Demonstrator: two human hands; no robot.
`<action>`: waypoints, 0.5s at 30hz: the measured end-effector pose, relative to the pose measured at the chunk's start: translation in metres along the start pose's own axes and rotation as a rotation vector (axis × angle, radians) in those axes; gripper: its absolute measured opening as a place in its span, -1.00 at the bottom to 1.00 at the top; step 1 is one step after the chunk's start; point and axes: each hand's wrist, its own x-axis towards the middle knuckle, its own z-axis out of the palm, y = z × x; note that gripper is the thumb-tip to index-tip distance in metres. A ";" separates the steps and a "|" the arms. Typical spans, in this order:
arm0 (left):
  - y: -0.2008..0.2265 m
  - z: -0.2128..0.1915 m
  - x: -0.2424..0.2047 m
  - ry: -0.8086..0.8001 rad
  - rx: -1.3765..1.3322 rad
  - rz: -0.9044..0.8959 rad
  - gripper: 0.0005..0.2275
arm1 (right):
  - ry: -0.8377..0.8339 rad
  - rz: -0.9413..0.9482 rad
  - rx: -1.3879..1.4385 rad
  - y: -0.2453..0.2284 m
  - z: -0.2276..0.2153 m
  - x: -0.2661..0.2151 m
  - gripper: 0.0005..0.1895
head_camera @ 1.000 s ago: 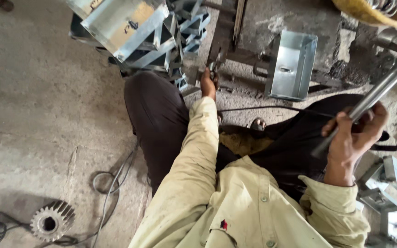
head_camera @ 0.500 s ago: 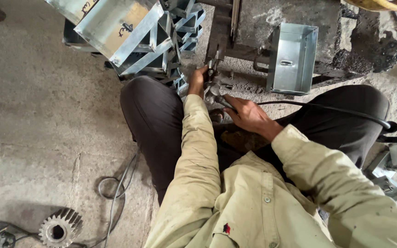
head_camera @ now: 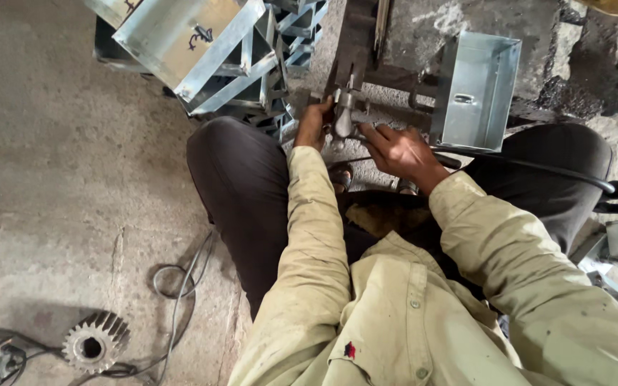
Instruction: The person sits on the floor and welds metal rings onto small rectangular metal boxes using a handheld welding torch. They pick up a box, place a ring on it, weld it in place, and then move the finished box to a stack. The process is repeated for multiple boxes.
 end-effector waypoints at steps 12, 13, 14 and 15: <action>-0.003 -0.002 0.015 0.057 0.077 0.079 -0.66 | -0.050 -0.244 0.032 0.002 0.007 -0.013 -0.59; 0.001 0.002 0.018 0.066 0.164 0.137 -0.60 | -0.056 -0.173 0.035 0.006 0.011 -0.010 -0.60; 0.003 0.003 0.021 0.042 0.073 0.073 -0.68 | -0.061 -0.102 0.038 0.010 0.016 -0.005 -0.61; 0.001 0.001 0.019 0.021 -0.019 0.002 -0.75 | -0.071 -0.028 0.047 0.011 0.019 -0.006 -0.62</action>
